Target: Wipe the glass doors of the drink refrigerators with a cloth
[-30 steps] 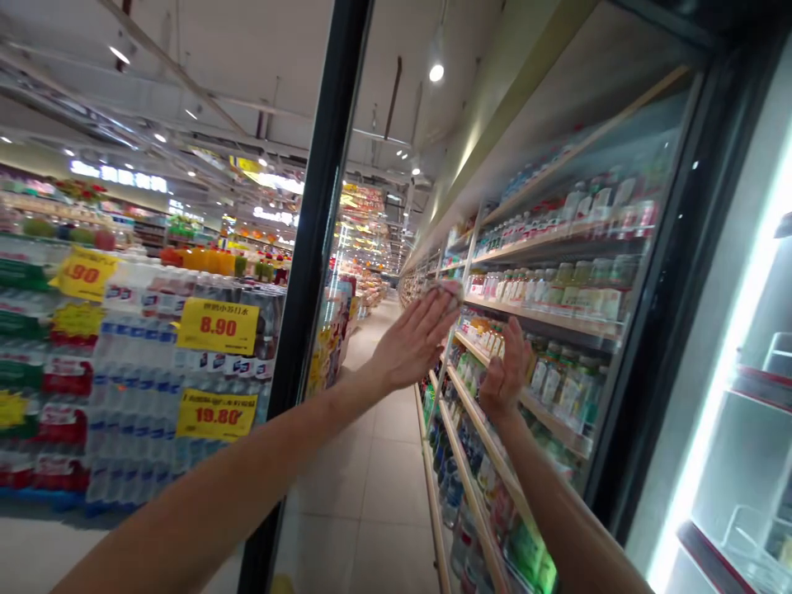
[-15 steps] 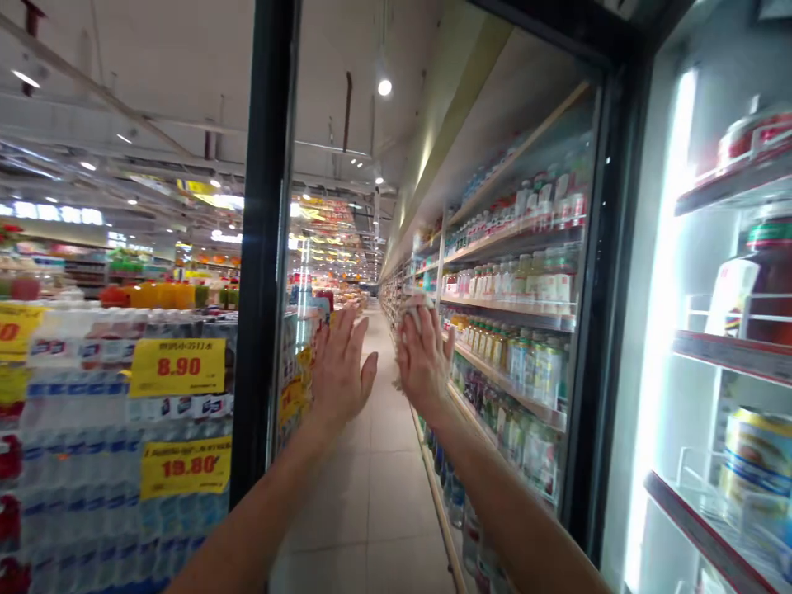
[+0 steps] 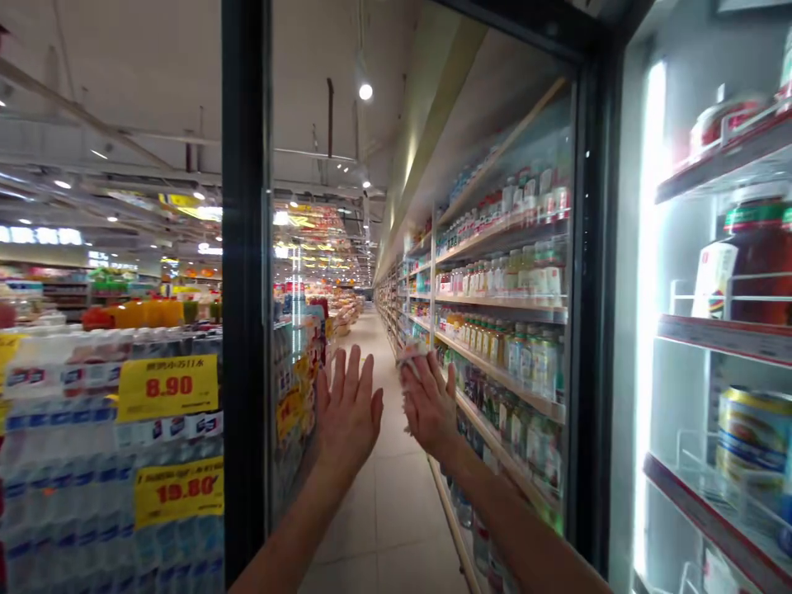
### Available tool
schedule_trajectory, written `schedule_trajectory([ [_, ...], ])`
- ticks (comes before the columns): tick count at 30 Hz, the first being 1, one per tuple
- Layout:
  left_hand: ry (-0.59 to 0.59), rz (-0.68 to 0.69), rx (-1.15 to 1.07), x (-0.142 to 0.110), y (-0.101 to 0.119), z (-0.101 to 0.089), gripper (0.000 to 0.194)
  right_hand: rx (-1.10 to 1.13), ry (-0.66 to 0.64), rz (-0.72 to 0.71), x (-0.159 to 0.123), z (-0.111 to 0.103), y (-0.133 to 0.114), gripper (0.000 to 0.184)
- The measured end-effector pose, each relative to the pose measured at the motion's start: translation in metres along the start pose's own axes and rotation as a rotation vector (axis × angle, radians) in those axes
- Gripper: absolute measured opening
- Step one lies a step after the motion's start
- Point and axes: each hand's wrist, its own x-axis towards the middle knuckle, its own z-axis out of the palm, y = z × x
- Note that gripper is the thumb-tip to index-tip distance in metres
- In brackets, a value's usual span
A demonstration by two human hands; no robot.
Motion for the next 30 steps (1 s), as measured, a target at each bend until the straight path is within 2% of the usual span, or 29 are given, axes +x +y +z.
schedule_trajectory([
  [1, 0.006, -0.008, -0.003, -0.004, 0.004, 0.002, 0.063, -0.013, 0.003, 0.008, -0.004, -0.002, 0.008, 0.049],
  [3, 0.005, -0.013, -0.001, -0.012, 0.01, 0.006, 0.064, -0.07, 0.041, 0.136, -0.014, -0.011, 0.048, 0.048],
  [5, -0.008, -0.021, 0.009, -0.016, 0.015, 0.009, 0.064, -0.135, 0.102, 0.377, -0.022, -0.023, 0.095, 0.049],
  [6, -0.015, -0.025, 0.008, -0.017, 0.016, 0.009, 0.064, -0.157, 0.151, 0.553, -0.025, -0.028, 0.112, 0.05],
  [8, -0.013, -0.03, -0.004, -0.017, 0.016, 0.01, 0.063, -0.169, 0.198, 0.727, -0.027, -0.031, 0.121, 0.051],
  [9, -0.007, -0.029, -0.01, -0.016, 0.015, 0.01, 0.063, -0.161, 0.199, 0.714, -0.028, -0.029, 0.113, 0.051],
  [10, 0.004, -0.028, -0.017, -0.016, 0.015, 0.01, 0.063, -0.143, 0.172, 0.626, -0.03, -0.026, 0.098, 0.051],
  [11, 0.016, -0.024, -0.024, -0.015, 0.014, 0.01, 0.062, -0.126, 0.141, 0.488, -0.032, -0.022, 0.08, 0.051],
  [13, 0.029, -0.015, -0.045, -0.016, 0.013, 0.011, 0.06, -0.077, -0.005, 0.177, -0.037, -0.015, 0.05, 0.049],
  [14, 0.032, -0.015, -0.058, -0.016, 0.012, 0.012, 0.058, -0.069, -0.053, 0.08, -0.041, -0.013, 0.045, 0.048],
  [15, 0.031, -0.02, -0.071, -0.017, 0.012, 0.012, 0.057, -0.072, -0.079, 0.044, -0.045, -0.014, 0.049, 0.047],
  [16, 0.029, -0.025, -0.083, -0.017, 0.011, 0.013, 0.056, -0.092, -0.074, 0.084, -0.05, -0.017, 0.061, 0.047],
  [17, 0.028, -0.03, -0.093, -0.018, 0.011, 0.013, 0.056, -0.124, -0.033, 0.189, -0.054, -0.021, 0.079, 0.046],
  [20, 0.024, -0.039, -0.11, -0.018, 0.013, 0.014, 0.057, -0.203, 0.175, 0.671, -0.061, -0.035, 0.138, 0.05],
  [21, 0.019, -0.042, -0.115, -0.018, 0.013, 0.014, 0.057, -0.205, 0.226, 0.761, -0.06, -0.036, 0.146, 0.051],
  [22, 0.013, -0.048, -0.118, -0.017, 0.014, 0.014, 0.057, -0.196, 0.247, 0.783, -0.058, -0.035, 0.146, 0.051],
  [24, 0.004, -0.054, -0.121, -0.018, 0.014, 0.014, 0.057, -0.156, 0.189, 0.645, -0.053, -0.028, 0.12, 0.051],
  [27, 0.015, -0.028, -0.11, -0.019, 0.012, 0.014, 0.058, -0.076, 0.017, 0.251, -0.051, -0.014, 0.06, 0.051],
  [29, 0.021, -0.007, -0.086, -0.02, 0.01, 0.014, 0.059, -0.043, -0.057, 0.069, -0.055, -0.011, 0.045, 0.051],
  [30, 0.021, -0.003, -0.073, -0.02, 0.01, 0.014, 0.059, -0.048, -0.067, 0.053, -0.059, -0.013, 0.05, 0.05],
])
